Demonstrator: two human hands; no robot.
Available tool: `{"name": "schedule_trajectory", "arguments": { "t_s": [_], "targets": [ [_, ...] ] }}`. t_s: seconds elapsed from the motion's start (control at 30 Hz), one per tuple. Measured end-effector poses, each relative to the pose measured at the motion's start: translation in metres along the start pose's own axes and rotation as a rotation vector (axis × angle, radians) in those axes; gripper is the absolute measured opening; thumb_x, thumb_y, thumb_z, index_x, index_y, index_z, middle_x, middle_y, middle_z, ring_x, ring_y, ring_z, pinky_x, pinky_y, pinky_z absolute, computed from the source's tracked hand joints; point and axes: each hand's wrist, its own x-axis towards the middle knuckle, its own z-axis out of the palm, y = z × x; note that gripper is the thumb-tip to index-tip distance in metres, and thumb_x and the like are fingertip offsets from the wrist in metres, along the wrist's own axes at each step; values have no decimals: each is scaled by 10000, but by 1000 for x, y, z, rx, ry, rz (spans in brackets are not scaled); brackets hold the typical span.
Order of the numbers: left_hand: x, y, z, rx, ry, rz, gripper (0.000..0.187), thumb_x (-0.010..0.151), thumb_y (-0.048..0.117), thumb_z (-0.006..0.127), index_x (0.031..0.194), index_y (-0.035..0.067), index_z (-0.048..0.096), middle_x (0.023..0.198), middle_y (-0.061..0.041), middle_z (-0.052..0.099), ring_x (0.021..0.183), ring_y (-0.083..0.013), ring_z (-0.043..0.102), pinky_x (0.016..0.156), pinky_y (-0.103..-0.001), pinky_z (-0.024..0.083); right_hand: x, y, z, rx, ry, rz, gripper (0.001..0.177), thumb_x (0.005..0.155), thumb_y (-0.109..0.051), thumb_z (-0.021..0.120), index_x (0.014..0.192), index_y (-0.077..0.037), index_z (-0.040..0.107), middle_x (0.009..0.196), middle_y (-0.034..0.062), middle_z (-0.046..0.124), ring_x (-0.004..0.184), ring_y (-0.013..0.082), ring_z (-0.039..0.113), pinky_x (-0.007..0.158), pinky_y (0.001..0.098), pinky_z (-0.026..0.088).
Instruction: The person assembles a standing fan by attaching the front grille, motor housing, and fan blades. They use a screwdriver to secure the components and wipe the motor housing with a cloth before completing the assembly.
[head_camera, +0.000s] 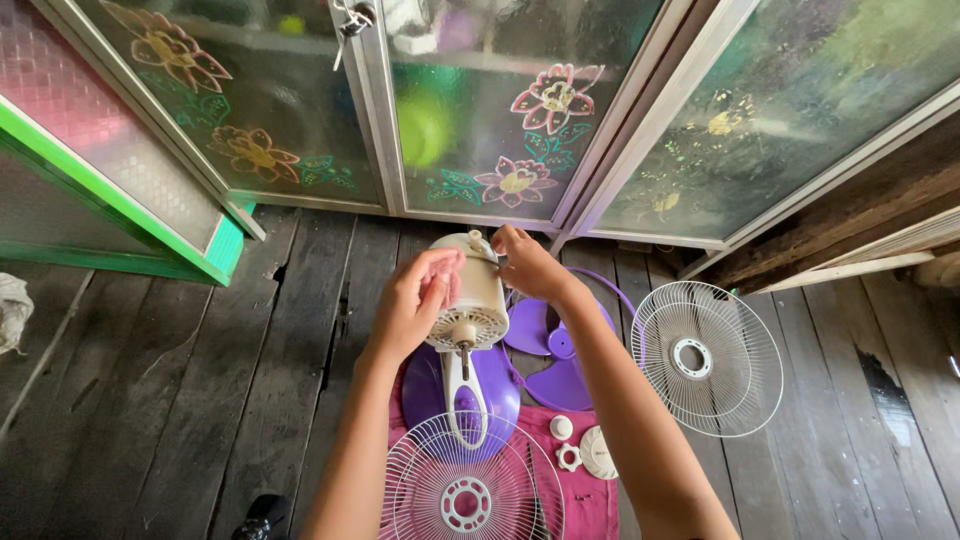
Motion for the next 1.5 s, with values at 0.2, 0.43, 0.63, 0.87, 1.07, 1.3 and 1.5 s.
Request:
{"name": "schedule_trajectory", "arguments": {
  "t_s": [0.2,0.43,0.63,0.87,1.07,1.3,1.5],
  "targets": [
    [26,-16,3,330,-402,150,215,972,48,581,1164,54,677,1142,-114,765,1078,-228,736,897,-377,576,27,-16,-15,-65,370,44,110,865,-90,692,943,-25,733,861,158,705,780,340,713,704,415,558],
    [59,-107,10,-177,-206,-119,289,1065,144,457,1317,66,576,1351,-106,677,1264,-231,652,1036,-349,525,57,53,22,-212,443,271,159,893,-187,730,964,-51,770,894,182,743,843,337,714,748,413,545],
    [-13,-187,5,-279,144,-583,450,1085,393,422,1393,96,564,1331,-103,653,1216,-212,613,976,-318,488,-4,122,81,369,322,701,246,932,-123,602,1089,-70,783,999,123,786,866,191,734,763,326,569],
    [0,-128,-23,-60,433,-485,323,1015,294,476,1193,90,654,1198,-99,719,1081,-222,713,867,-373,586,-55,32,20,472,760,436,180,1045,-96,642,1189,-7,705,1027,122,692,886,216,631,766,337,546],
    [29,-1,29,-431,-116,-201,379,1149,309,518,1315,0,664,1211,-76,669,1107,-134,604,974,-326,504,-44,-115,-13,759,462,-102,551,960,42,593,1491,-58,486,1460,92,514,1376,220,512,1195,332,398],
    [26,-53,40,232,345,-178,418,1007,166,487,1392,30,577,1271,-120,681,1182,-181,621,997,-342,501,-16,-101,20,456,564,-106,662,916,5,556,1533,-28,320,1284,148,517,1192,311,532,1132,335,419],
    [19,-125,29,-143,45,-351,534,1020,222,428,1535,77,420,1629,-142,389,1505,-240,350,1198,-331,296,-13,-2,81,115,592,103,413,906,-7,602,1306,-100,567,1308,169,611,1288,326,562,1152,431,449]
  ]
}}
